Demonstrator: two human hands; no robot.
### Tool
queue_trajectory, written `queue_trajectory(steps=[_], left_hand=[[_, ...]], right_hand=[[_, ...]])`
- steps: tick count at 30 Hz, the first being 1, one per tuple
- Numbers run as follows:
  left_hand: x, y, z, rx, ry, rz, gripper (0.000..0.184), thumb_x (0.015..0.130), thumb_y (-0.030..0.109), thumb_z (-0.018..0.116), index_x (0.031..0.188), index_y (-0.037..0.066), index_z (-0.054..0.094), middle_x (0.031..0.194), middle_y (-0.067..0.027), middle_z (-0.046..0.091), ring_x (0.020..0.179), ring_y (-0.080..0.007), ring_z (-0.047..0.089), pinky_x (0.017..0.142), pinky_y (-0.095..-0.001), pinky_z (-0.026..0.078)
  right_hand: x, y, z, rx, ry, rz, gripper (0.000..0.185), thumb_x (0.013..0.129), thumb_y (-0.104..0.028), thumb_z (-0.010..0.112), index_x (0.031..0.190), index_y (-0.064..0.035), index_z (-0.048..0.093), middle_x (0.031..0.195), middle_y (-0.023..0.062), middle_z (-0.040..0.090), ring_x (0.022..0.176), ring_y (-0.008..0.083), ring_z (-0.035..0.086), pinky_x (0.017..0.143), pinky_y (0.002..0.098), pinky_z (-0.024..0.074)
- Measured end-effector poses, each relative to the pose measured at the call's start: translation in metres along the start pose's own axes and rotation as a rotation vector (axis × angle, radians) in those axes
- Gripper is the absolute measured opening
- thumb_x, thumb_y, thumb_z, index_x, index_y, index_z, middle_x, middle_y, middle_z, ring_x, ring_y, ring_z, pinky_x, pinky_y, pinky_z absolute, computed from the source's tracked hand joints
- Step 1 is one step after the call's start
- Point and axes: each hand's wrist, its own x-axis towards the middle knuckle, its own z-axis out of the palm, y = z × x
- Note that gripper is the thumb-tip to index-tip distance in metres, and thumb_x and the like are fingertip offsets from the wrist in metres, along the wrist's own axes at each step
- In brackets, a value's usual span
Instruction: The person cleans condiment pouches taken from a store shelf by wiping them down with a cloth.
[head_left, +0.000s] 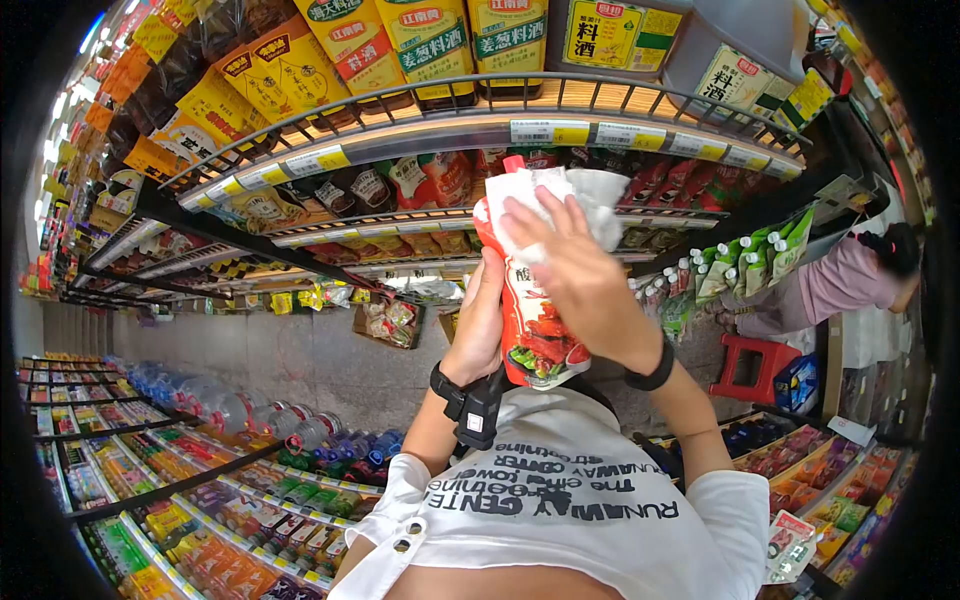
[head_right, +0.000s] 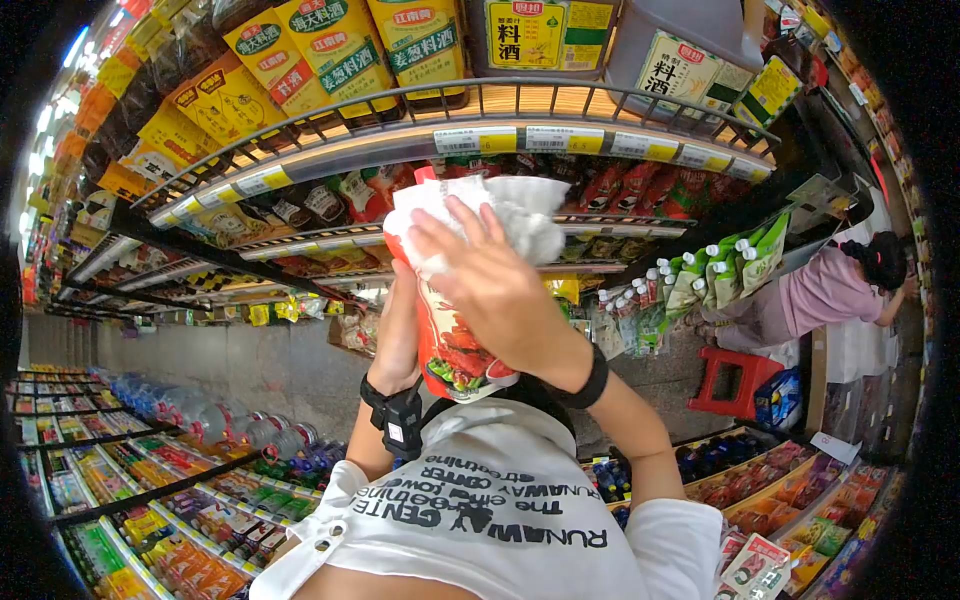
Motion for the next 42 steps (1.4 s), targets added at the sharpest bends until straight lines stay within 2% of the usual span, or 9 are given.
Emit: queue_trajectory(steps=[13,18,20,21,23,28,33,35,42], left_hand=[[0.006,-0.001,-0.011,0.094,0.011,-0.020,0.053,0.099,0.043,0.033,0.131,0.002,0.041,0.126,-0.0105,0.054,0.112,-0.0179,0.055,0.095,-0.0322,0.044],[0.008,-0.013,-0.014,0.035,-0.063,-0.036,0.052,0.100,0.042,0.033,0.132,0.001,0.040,0.128,-0.0123,0.052,0.112,-0.0198,0.056,0.095,-0.0343,0.045],[0.010,-0.014,-0.017,-0.011,-0.113,-0.052,0.053,0.100,0.042,0.032,0.132,0.001,0.039,0.128,-0.0127,0.052,0.112,-0.0203,0.056,0.096,-0.0350,0.045],[0.011,-0.013,-0.018,-0.058,-0.160,-0.067,0.054,0.099,0.043,0.032,0.133,0.001,0.039,0.128,-0.0130,0.052,0.113,-0.0208,0.055,0.096,-0.0356,0.045],[0.011,-0.010,-0.016,-0.061,-0.172,-0.065,0.055,0.099,0.044,0.031,0.133,0.001,0.038,0.128,-0.0135,0.052,0.113,-0.0219,0.055,0.096,-0.0366,0.045],[0.009,-0.005,-0.012,-0.048,-0.194,-0.068,0.070,0.094,0.056,0.028,0.139,0.002,0.030,0.130,-0.0222,0.049,0.113,-0.0300,0.056,0.093,-0.0441,0.048],[0.004,-0.002,-0.005,-0.019,-0.245,-0.061,0.068,0.096,0.054,0.027,0.140,0.003,0.029,0.131,-0.0190,0.049,0.113,-0.0280,0.055,0.096,-0.0413,0.046],[-0.001,0.001,-0.003,-0.027,-0.085,-0.021,0.055,0.099,0.045,0.030,0.134,0.003,0.037,0.127,-0.0133,0.053,0.113,-0.0208,0.056,0.095,-0.0362,0.046],[0.009,0.006,-0.019,-0.007,-0.015,0.029,0.054,0.100,0.044,0.030,0.132,0.002,0.040,0.126,-0.0139,0.054,0.111,-0.0209,0.057,0.095,-0.0349,0.046]], right_hand=[[-0.060,-0.022,-0.005,0.241,-0.268,-0.011,0.029,0.087,-0.011,0.057,0.115,-0.0028,0.060,0.125,0.0061,0.058,0.121,0.0243,0.050,0.105,0.0448,0.0364],[-0.087,-0.002,-0.013,0.660,-0.113,0.167,0.021,0.089,-0.009,0.052,0.104,0.0006,0.063,0.096,0.0114,0.069,0.079,0.0300,0.067,0.078,0.0390,0.0537],[-0.102,0.005,-0.026,0.314,0.117,0.397,0.022,0.093,-0.013,0.050,0.093,0.0043,0.062,0.074,0.0133,0.063,0.057,0.0268,0.057,0.057,0.0325,0.0445],[-0.106,0.014,-0.019,0.152,0.405,0.456,0.026,0.096,-0.017,0.048,0.087,0.0036,0.060,0.073,0.0088,0.061,0.064,0.0171,0.055,0.062,0.0283,0.0429],[-0.077,0.019,-0.047,0.520,0.558,0.769,0.035,0.099,-0.025,0.044,0.079,0.0005,0.058,0.073,-0.0021,0.055,0.070,0.0055,0.046,0.065,0.0239,0.0388],[-0.040,0.016,-0.061,0.468,0.906,0.662,0.038,0.099,-0.030,0.045,0.094,0.0042,0.062,0.089,0.0068,0.065,0.075,0.0112,0.058,0.070,0.0248,0.0441],[-0.006,0.009,-0.028,0.118,0.282,0.232,0.035,0.099,-0.015,0.038,0.122,0.0056,0.053,0.127,0.0197,0.054,0.114,0.0365,0.054,0.099,0.0374,0.0407],[-0.001,0.009,-0.013,0.065,0.065,0.029,0.037,0.096,-0.016,0.042,0.126,0.0041,0.049,0.140,0.0169,0.041,0.130,0.0366,0.038,0.105,0.0434,0.0337],[-0.049,-0.004,-0.006,0.298,-0.200,0.084,0.037,0.094,-0.014,0.045,0.128,-0.0005,0.049,0.138,0.0127,0.045,0.131,0.0334,0.037,0.109,0.0485,0.0285]])
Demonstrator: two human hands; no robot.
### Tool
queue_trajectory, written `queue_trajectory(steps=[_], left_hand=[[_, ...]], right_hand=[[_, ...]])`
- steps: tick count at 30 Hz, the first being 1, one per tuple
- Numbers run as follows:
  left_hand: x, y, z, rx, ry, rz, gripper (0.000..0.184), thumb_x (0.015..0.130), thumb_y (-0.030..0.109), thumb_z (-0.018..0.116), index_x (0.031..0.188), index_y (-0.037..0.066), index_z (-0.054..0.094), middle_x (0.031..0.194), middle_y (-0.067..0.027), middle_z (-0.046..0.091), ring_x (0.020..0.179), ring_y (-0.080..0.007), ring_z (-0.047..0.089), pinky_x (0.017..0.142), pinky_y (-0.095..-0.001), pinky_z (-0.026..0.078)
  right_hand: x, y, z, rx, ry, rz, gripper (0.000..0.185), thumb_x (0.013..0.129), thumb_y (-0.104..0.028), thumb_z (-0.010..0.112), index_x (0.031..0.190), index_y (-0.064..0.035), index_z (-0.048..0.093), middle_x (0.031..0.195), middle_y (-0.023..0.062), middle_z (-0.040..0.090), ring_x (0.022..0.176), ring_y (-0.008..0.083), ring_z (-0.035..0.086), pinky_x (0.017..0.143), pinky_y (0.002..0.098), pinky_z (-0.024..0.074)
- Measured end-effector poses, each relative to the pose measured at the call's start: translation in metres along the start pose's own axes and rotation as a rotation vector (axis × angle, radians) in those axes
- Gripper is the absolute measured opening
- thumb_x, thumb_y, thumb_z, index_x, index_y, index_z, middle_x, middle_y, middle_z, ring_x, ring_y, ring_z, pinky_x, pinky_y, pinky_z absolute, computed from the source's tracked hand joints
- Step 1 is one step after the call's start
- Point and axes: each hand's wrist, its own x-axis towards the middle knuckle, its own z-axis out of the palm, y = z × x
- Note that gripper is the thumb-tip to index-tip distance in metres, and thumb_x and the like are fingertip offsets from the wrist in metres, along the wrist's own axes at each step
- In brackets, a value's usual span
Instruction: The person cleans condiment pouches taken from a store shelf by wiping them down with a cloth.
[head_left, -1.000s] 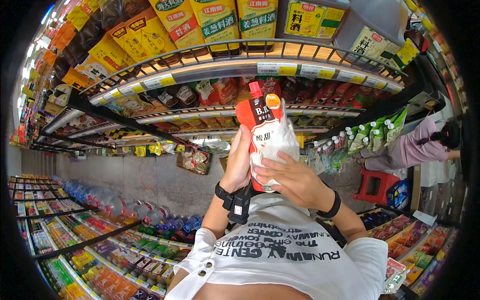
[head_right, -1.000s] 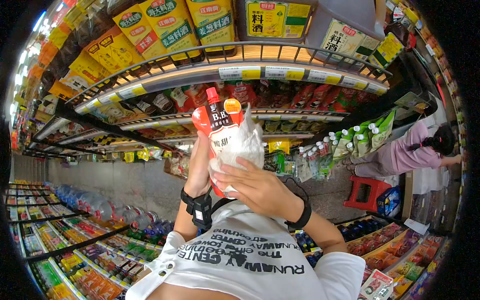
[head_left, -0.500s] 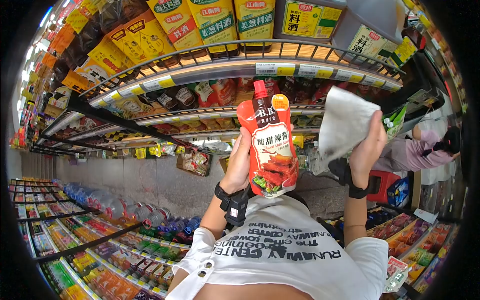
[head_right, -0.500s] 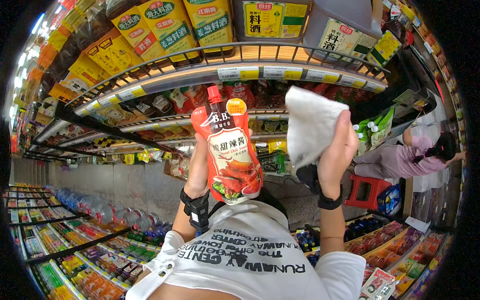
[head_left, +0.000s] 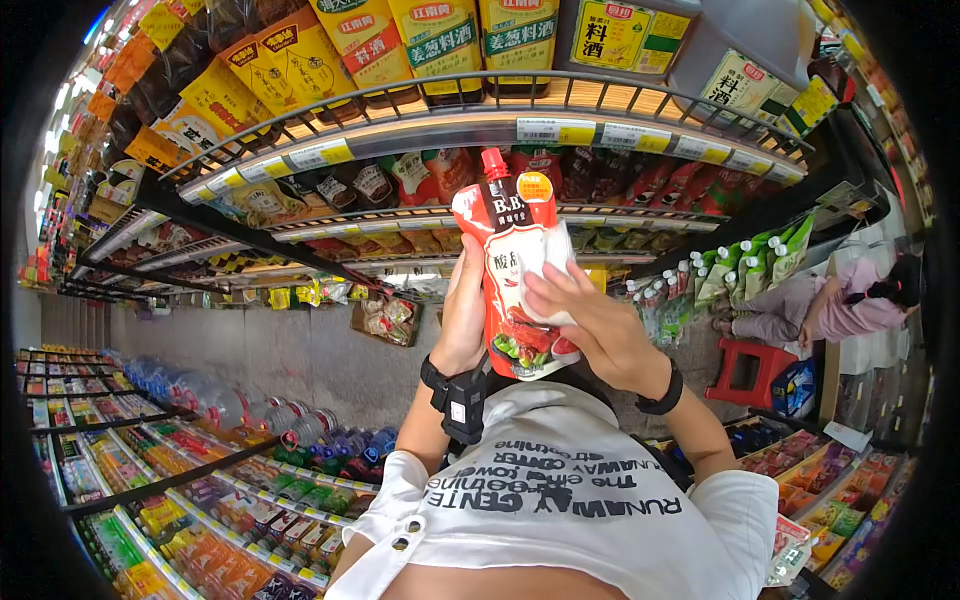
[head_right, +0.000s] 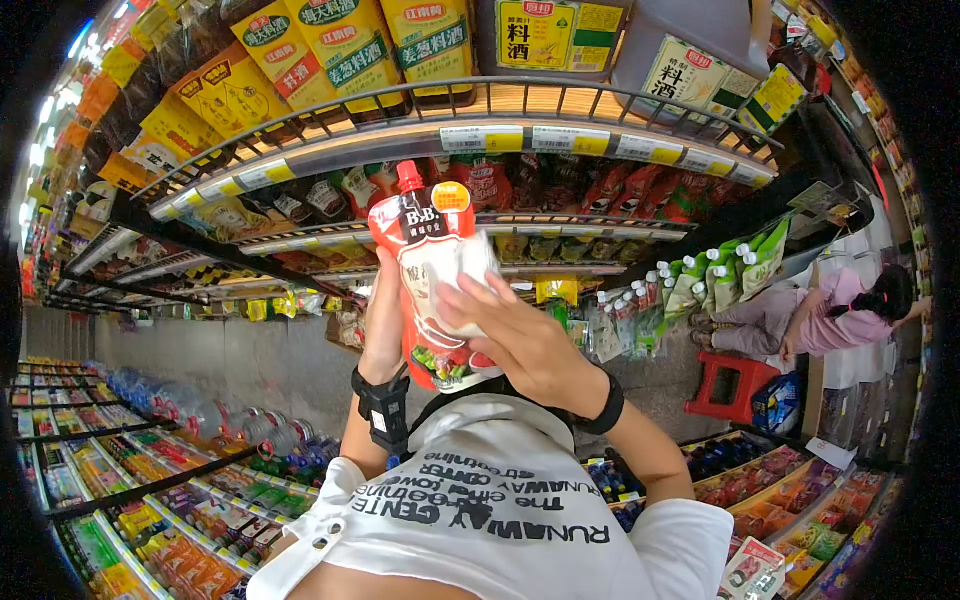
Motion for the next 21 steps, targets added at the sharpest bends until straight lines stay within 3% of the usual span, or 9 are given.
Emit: queue_trajectory(steps=[9,10,11,12,13,15,17,19,21], left_hand=[[0.016,0.009,0.003,-0.016,-0.068,0.066,0.057,0.099,0.046,0.030,0.130,-0.001,0.040,0.121,-0.0187,0.057,0.102,-0.0246,0.062,0.087,-0.0366,0.051],[0.018,0.010,0.002,0.025,-0.109,0.078,0.059,0.099,0.046,0.025,0.133,-0.001,0.037,0.124,-0.0206,0.054,0.106,-0.0277,0.060,0.089,-0.0400,0.050],[0.019,0.011,0.001,0.066,-0.150,0.091,0.062,0.100,0.047,0.019,0.135,-0.002,0.034,0.127,-0.0224,0.051,0.109,-0.0307,0.058,0.092,-0.0435,0.049],[0.019,0.011,0.002,0.038,-0.136,0.076,0.063,0.099,0.048,0.019,0.136,-0.002,0.032,0.127,-0.0234,0.051,0.110,-0.0311,0.057,0.090,-0.0442,0.050],[0.018,0.013,0.003,0.038,-0.136,0.074,0.063,0.099,0.048,0.019,0.136,-0.002,0.032,0.127,-0.0234,0.051,0.110,-0.0311,0.057,0.090,-0.0442,0.050],[0.017,0.016,0.008,-0.035,-0.172,0.059,0.065,0.098,0.050,0.020,0.137,-0.001,0.031,0.128,-0.0244,0.050,0.111,-0.0314,0.056,0.089,-0.0447,0.051],[0.016,0.017,0.011,-0.011,-0.166,0.069,0.066,0.098,0.051,0.020,0.137,-0.001,0.031,0.129,-0.0242,0.049,0.112,-0.0316,0.056,0.090,-0.0447,0.050],[0.014,0.018,0.014,0.013,-0.158,0.079,0.067,0.098,0.052,0.020,0.138,-0.001,0.030,0.130,-0.0240,0.048,0.113,-0.0318,0.055,0.091,-0.0447,0.050],[0.010,0.018,0.017,-0.059,-0.188,0.086,0.060,0.098,0.048,0.029,0.133,0.001,0.036,0.124,-0.0179,0.055,0.106,-0.0254,0.060,0.091,-0.0383,0.050]], right_hand=[[-0.037,0.000,0.005,0.283,0.063,0.062,0.030,0.095,-0.011,0.041,0.107,0.0050,0.063,0.114,0.0159,0.063,0.115,0.0339,0.055,0.102,0.0441,0.0400],[-0.040,0.004,0.004,0.318,0.173,0.108,0.033,0.096,-0.014,0.038,0.092,0.0052,0.065,0.101,0.0170,0.068,0.097,0.0306,0.065,0.085,0.0373,0.0512],[-0.058,0.018,0.006,0.514,0.329,0.319,0.036,0.098,-0.016,0.038,0.080,0.0030,0.063,0.084,0.0128,0.069,0.071,0.0188,0.064,0.062,0.0290,0.0483],[-0.057,0.021,0.004,0.282,0.701,0.381,0.038,0.099,-0.020,0.041,0.073,0.0012,0.059,0.069,0.0057,0.061,0.059,0.0079,0.050,0.053,0.0249,0.0372],[-0.048,0.023,-0.012,0.354,0.864,0.569,0.039,0.097,-0.032,0.047,0.083,0.0017,0.062,0.077,0.0041,0.062,0.069,0.0089,0.057,0.063,0.0267,0.0441],[-0.024,0.012,-0.037,0.475,1.066,0.457,0.035,0.097,-0.033,0.049,0.089,-0.0008,0.062,0.088,0.0033,0.063,0.080,0.0075,0.057,0.071,0.0238,0.0431],[0.005,-0.006,-0.046,0.450,1.165,0.374,0.036,0.098,-0.031,0.046,0.090,0.0006,0.062,0.084,0.0025,0.061,0.076,0.0073,0.056,0.068,0.0245,0.0435],[0.017,-0.024,-0.045,0.302,1.038,0.447,0.040,0.099,-0.033,0.043,0.092,0.0023,0.062,0.081,0.0034,0.061,0.073,0.0079,0.056,0.065,0.0261,0.0430],[0.030,-0.028,-0.038,0.073,0.776,0.366,0.032,0.098,-0.024,0.042,0.107,0.0020,0.058,0.105,0.0110,0.057,0.095,0.0216,0.054,0.082,0.0319,0.0414]])
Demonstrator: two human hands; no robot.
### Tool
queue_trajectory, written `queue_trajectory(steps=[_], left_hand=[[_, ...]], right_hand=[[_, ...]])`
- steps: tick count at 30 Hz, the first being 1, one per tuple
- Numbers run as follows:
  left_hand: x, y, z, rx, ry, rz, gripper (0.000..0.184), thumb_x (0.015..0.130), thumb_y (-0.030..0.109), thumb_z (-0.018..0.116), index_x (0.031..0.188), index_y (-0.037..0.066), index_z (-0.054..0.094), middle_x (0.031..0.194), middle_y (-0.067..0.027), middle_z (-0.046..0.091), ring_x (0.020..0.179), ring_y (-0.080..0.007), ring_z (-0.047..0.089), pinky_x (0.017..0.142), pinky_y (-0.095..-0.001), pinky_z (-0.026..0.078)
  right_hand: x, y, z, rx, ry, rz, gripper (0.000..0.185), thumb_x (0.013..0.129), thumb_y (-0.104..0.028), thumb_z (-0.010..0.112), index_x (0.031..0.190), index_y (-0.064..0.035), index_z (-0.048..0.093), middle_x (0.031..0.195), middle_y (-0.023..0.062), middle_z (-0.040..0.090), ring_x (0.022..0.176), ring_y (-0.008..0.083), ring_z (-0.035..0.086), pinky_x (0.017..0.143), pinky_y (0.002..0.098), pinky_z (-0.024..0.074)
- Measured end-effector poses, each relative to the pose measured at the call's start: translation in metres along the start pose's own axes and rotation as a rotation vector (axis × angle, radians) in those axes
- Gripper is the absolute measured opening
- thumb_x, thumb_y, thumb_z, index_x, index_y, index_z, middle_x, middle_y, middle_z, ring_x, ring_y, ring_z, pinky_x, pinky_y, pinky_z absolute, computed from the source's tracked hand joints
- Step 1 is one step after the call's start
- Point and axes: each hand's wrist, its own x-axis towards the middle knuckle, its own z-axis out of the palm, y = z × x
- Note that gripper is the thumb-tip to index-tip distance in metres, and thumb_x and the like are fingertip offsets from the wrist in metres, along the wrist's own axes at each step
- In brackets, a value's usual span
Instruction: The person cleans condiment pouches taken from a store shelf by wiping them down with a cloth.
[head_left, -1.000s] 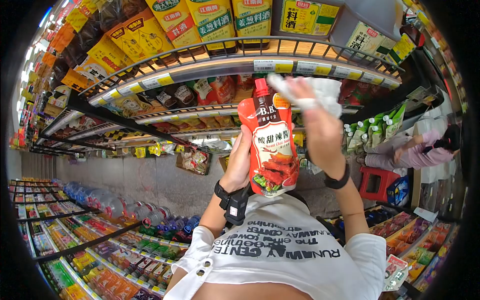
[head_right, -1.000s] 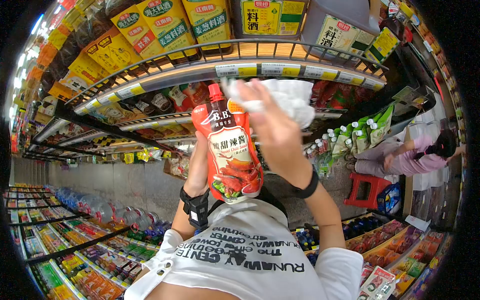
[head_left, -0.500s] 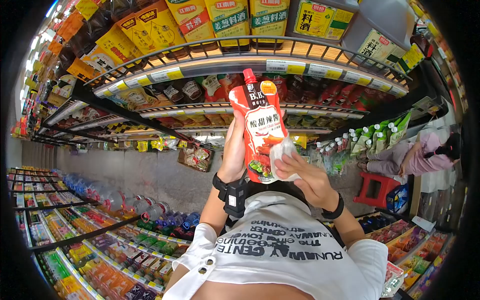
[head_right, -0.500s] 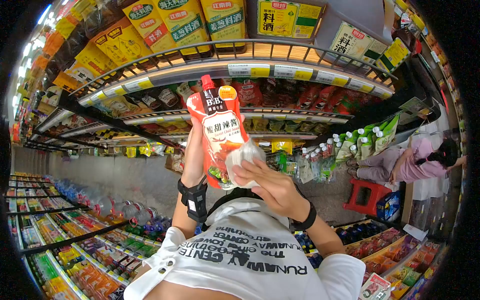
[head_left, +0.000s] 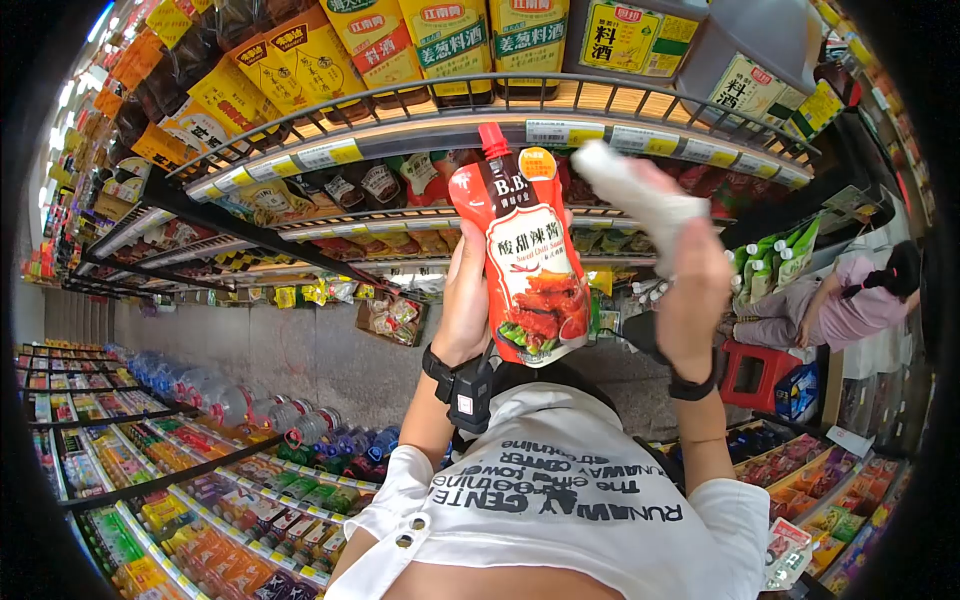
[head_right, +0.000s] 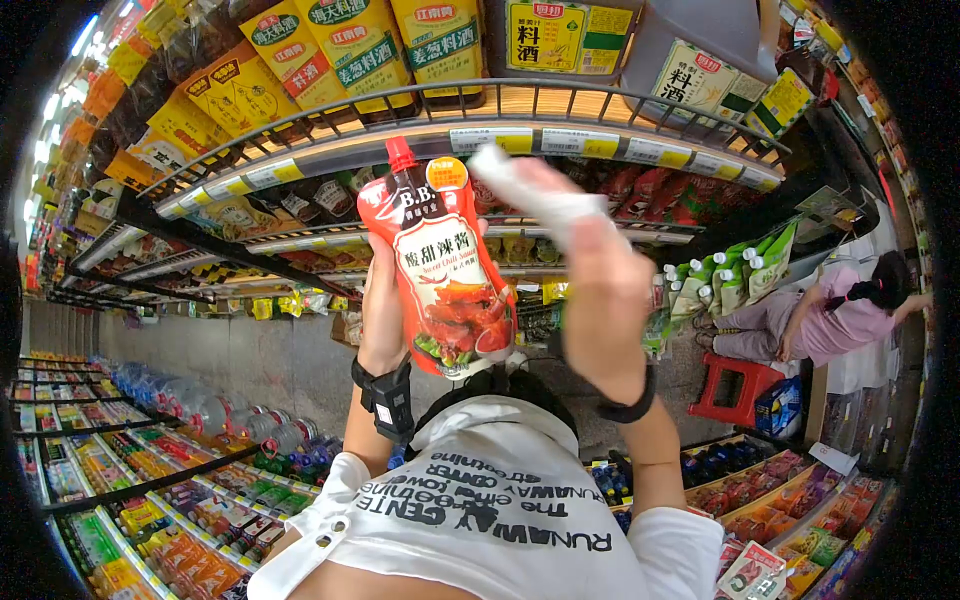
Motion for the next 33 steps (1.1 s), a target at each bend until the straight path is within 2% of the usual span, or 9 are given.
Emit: queue_trajectory(steps=[2,4,9,20,22,26,28,30,33], left_hand=[[-0.005,-0.006,-0.008,0.010,0.075,-0.013,0.057,0.099,0.046,0.030,0.134,0.001,0.036,0.126,-0.0151,0.053,0.110,-0.0230,0.057,0.093,-0.0371,0.048],[-0.011,-0.003,-0.001,0.212,0.211,0.053,0.055,0.100,0.044,0.030,0.134,0.002,0.037,0.128,-0.0126,0.052,0.113,-0.0204,0.054,0.096,-0.0351,0.044],[-0.020,-0.004,-0.003,0.162,0.205,0.023,0.053,0.100,0.044,0.032,0.131,0.002,0.040,0.128,-0.0118,0.052,0.114,-0.0194,0.053,0.097,-0.0335,0.042],[-0.015,-0.015,-0.011,0.096,0.147,0.022,0.052,0.099,0.041,0.035,0.132,0.000,0.039,0.129,-0.0119,0.051,0.116,-0.0186,0.052,0.099,-0.0338,0.041],[-0.014,-0.016,-0.013,0.115,0.132,0.008,0.054,0.099,0.042,0.033,0.134,0.000,0.036,0.131,-0.0137,0.050,0.117,-0.0230,0.052,0.099,-0.0366,0.041],[-0.014,-0.006,0.002,0.064,-0.015,0.000,0.065,0.098,0.051,0.024,0.138,0.001,0.028,0.130,-0.0206,0.049,0.114,-0.0324,0.054,0.098,-0.0418,0.044],[-0.014,-0.008,0.002,0.058,-0.010,-0.003,0.063,0.098,0.050,0.025,0.139,0.002,0.028,0.131,-0.0192,0.049,0.115,-0.0307,0.054,0.098,-0.0412,0.044],[-0.015,-0.011,0.000,0.059,0.039,0.006,0.061,0.098,0.048,0.025,0.139,0.002,0.027,0.132,-0.0178,0.048,0.116,-0.0291,0.053,0.098,-0.0405,0.043],[-0.015,-0.017,-0.002,0.089,0.118,0.042,0.058,0.099,0.046,0.027,0.139,0.004,0.027,0.133,-0.0158,0.046,0.117,-0.0266,0.052,0.099,-0.0395,0.043]], right_hand=[[0.001,0.003,0.021,-0.175,-0.357,-0.306,0.034,0.097,-0.016,0.041,0.123,0.0017,0.054,0.129,0.0186,0.052,0.117,0.0354,0.052,0.100,0.0376,0.0398],[-0.008,0.006,0.041,-0.216,-0.551,-0.562,0.036,0.089,-0.014,0.052,0.123,-0.0006,0.054,0.135,0.0149,0.048,0.127,0.0357,0.042,0.106,0.0493,0.0311],[-0.034,0.016,0.034,-0.248,-0.604,-0.577,0.046,0.078,-0.013,0.066,0.122,-0.0031,0.055,0.133,0.0110,0.051,0.126,0.0294,0.045,0.104,0.0479,0.0341],[-0.065,0.035,0.007,0.012,-0.789,-0.394,0.026,0.087,-0.013,0.057,0.109,-0.0002,0.063,0.119,0.0116,0.061,0.115,0.0262,0.056,0.101,0.0430,0.0403],[-0.070,0.050,-0.004,0.355,-0.681,-0.166,0.024,0.093,-0.015,0.047,0.092,0.0020,0.064,0.093,0.0142,0.068,0.087,0.0242,0.066,0.084,0.0365,0.0506],[-0.067,0.070,-0.022,0.264,-0.052,0.397,0.040,0.100,-0.025,0.039,0.072,-0.0010,0.055,0.060,0.0000,0.050,0.051,0.0084,0.045,0.049,0.0259,0.0363],[-0.055,0.062,-0.026,0.364,-0.143,0.527,0.039,0.100,-0.028,0.038,0.082,0.0000,0.059,0.064,-0.0016,0.052,0.056,0.0080,0.049,0.053,0.0245,0.0388],[-0.055,0.060,-0.023,0.392,-0.484,0.535,0.035,0.099,-0.028,0.044,0.107,0.0023,0.057,0.084,0.0024,0.061,0.075,0.0094,0.057,0.068,0.0239,0.0454],[-0.081,0.060,0.004,0.668,-0.577,0.388,0.056,0.090,-0.021,0.062,0.134,0.0043,0.037,0.127,0.0075,0.052,0.115,0.0130,0.050,0.099,0.0288,0.0380]])
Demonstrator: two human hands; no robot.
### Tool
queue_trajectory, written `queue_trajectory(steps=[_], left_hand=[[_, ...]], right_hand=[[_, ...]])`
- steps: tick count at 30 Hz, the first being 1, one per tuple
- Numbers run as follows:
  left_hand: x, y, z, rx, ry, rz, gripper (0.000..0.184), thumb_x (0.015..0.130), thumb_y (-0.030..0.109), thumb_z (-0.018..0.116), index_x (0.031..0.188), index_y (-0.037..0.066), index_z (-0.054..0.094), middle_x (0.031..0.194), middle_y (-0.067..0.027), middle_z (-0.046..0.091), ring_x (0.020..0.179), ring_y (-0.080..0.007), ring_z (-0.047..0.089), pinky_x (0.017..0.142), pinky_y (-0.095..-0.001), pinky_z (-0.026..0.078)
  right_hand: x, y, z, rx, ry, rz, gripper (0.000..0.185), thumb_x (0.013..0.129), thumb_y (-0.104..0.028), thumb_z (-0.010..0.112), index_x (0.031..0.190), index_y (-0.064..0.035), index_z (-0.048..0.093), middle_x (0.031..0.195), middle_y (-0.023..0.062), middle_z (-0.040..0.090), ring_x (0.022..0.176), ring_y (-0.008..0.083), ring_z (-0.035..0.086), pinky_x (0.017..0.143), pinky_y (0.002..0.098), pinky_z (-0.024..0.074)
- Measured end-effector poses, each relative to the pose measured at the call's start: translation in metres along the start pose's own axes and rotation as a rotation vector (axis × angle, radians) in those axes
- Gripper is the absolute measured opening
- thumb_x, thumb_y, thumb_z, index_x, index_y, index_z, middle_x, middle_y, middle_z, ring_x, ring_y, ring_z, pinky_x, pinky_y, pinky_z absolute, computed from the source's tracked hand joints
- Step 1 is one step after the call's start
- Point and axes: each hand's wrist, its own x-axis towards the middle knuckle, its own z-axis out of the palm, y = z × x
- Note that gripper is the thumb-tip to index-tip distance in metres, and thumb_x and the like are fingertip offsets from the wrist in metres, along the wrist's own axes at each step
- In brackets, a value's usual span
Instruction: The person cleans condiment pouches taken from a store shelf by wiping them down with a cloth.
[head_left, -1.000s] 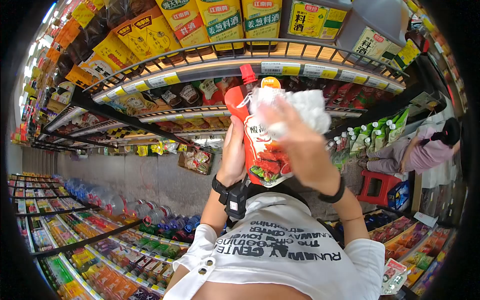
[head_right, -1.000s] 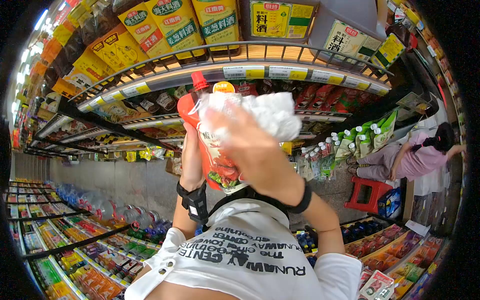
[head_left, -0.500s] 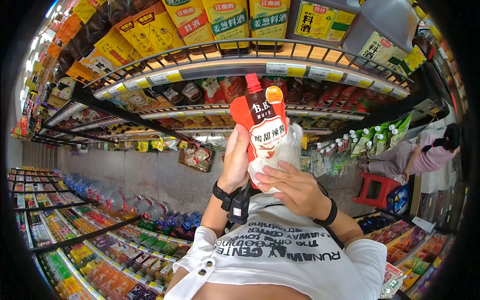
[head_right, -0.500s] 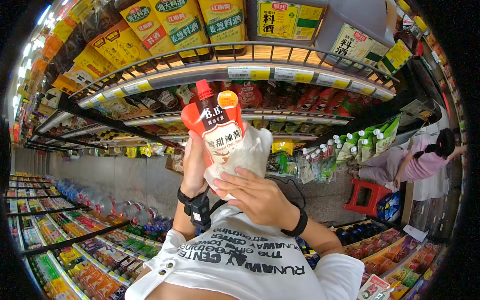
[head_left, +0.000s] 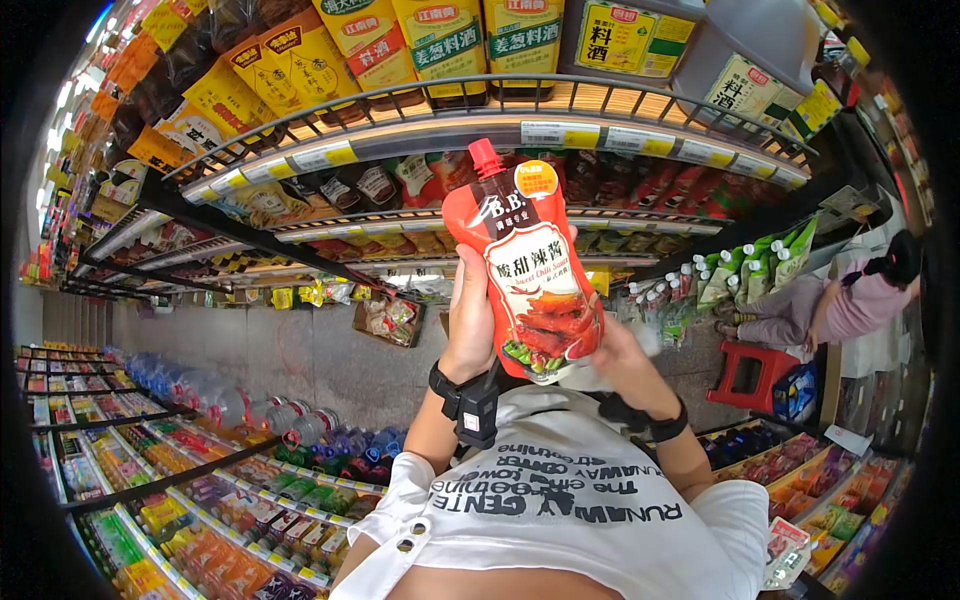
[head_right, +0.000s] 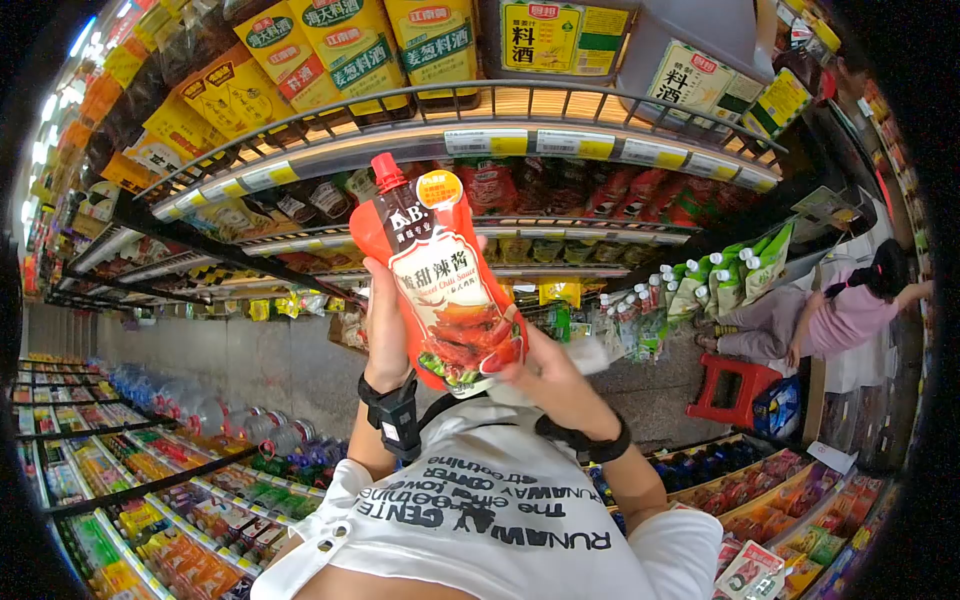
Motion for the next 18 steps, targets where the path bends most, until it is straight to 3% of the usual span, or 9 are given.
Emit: queue_trajectory(steps=[3,4,6,9,11,12,13,16,18], left_hand=[[0.001,-0.003,-0.003,0.206,0.159,0.060,0.057,0.100,0.046,0.026,0.140,0.005,0.027,0.131,-0.0131,0.049,0.116,-0.0229,0.053,0.098,-0.0381,0.043],[0.002,-0.005,-0.005,0.206,0.157,0.061,0.057,0.100,0.046,0.026,0.140,0.005,0.027,0.131,-0.0131,0.049,0.116,-0.0229,0.053,0.098,-0.0381,0.043],[0.005,-0.010,-0.012,0.381,0.161,0.073,0.051,0.101,0.040,0.030,0.139,0.006,0.029,0.130,-0.0100,0.049,0.116,-0.0183,0.051,0.098,-0.0351,0.042],[0.004,-0.015,-0.017,0.588,0.080,0.045,0.050,0.101,0.036,0.032,0.142,0.009,0.022,0.132,-0.0112,0.046,0.117,-0.0198,0.050,0.098,-0.0363,0.043],[0.002,-0.019,-0.005,0.265,0.076,-0.009,0.052,0.101,0.037,0.033,0.144,0.012,0.016,0.134,-0.0149,0.044,0.120,-0.0259,0.049,0.098,-0.0399,0.043],[0.001,-0.016,0.000,0.257,0.031,0.016,0.059,0.099,0.045,0.031,0.145,0.014,0.011,0.138,-0.0187,0.040,0.123,-0.0328,0.046,0.097,-0.0444,0.044],[0.001,-0.015,0.003,0.256,0.032,0.016,0.059,0.099,0.045,0.031,0.145,0.014,0.011,0.138,-0.0187,0.040,0.123,-0.0328,0.046,0.097,-0.0444,0.044],[0.005,-0.014,0.009,-0.009,-0.058,-0.025,0.078,0.090,0.067,0.026,0.146,0.016,0.013,0.143,-0.0202,0.032,0.126,-0.0381,0.041,0.094,-0.0482,0.047],[0.005,-0.010,0.015,-0.071,-0.090,-0.025,0.081,0.088,0.069,0.028,0.146,0.014,0.015,0.143,-0.0196,0.032,0.126,-0.0381,0.041,0.092,-0.0481,0.048]], right_hand=[[0.010,-0.008,0.009,0.010,0.089,0.019,0.060,0.084,-0.014,0.069,0.133,0.0054,0.039,0.123,0.0071,0.054,0.110,0.0121,0.052,0.096,0.0279,0.0404],[0.010,-0.004,0.008,-0.028,0.204,0.005,0.055,0.079,-0.010,0.074,0.125,0.0042,0.047,0.116,0.0077,0.058,0.103,0.0111,0.055,0.090,0.0269,0.0438],[0.009,-0.011,0.007,-0.166,0.284,-0.031,0.047,0.080,-0.011,0.073,0.119,0.0034,0.051,0.110,0.0069,0.061,0.099,0.0102,0.056,0.087,0.0264,0.0448],[0.010,-0.021,0.010,-0.311,0.449,-0.118,0.033,0.077,-0.010,0.074,0.105,0.0005,0.059,0.095,0.0083,0.065,0.084,0.0120,0.060,0.075,0.0265,0.0468],[0.008,-0.025,0.009,-0.905,0.431,-0.406,0.034,0.072,-0.008,0.075,0.102,-0.0009,0.061,0.094,0.0099,0.065,0.076,0.0194,0.060,0.067,0.0280,0.0460],[0.013,-0.026,0.012,-0.987,0.434,-0.598,0.037,0.065,-0.009,0.078,0.099,-0.0048,0.063,0.094,0.0098,0.065,0.070,0.0242,0.057,0.060,0.0302,0.0445],[0.012,-0.025,0.013,-0.988,0.433,-0.598,0.037,0.065,-0.009,0.078,0.099,-0.0048,0.063,0.094,0.0098,0.065,0.070,0.0242,0.057,0.060,0.0302,0.0445],[0.009,-0.020,0.014,-1.386,0.298,-0.879,0.051,0.057,-0.021,0.080,0.105,-0.0126,0.065,0.101,0.0045,0.064,0.068,0.0186,0.056,0.058,0.0284,0.0461],[0.003,-0.019,0.019,-1.404,0.237,-0.833,0.051,0.059,-0.023,0.080,0.107,-0.0129,0.065,0.104,0.0037,0.063,0.069,0.0179,0.057,0.058,0.0278,0.0464]])
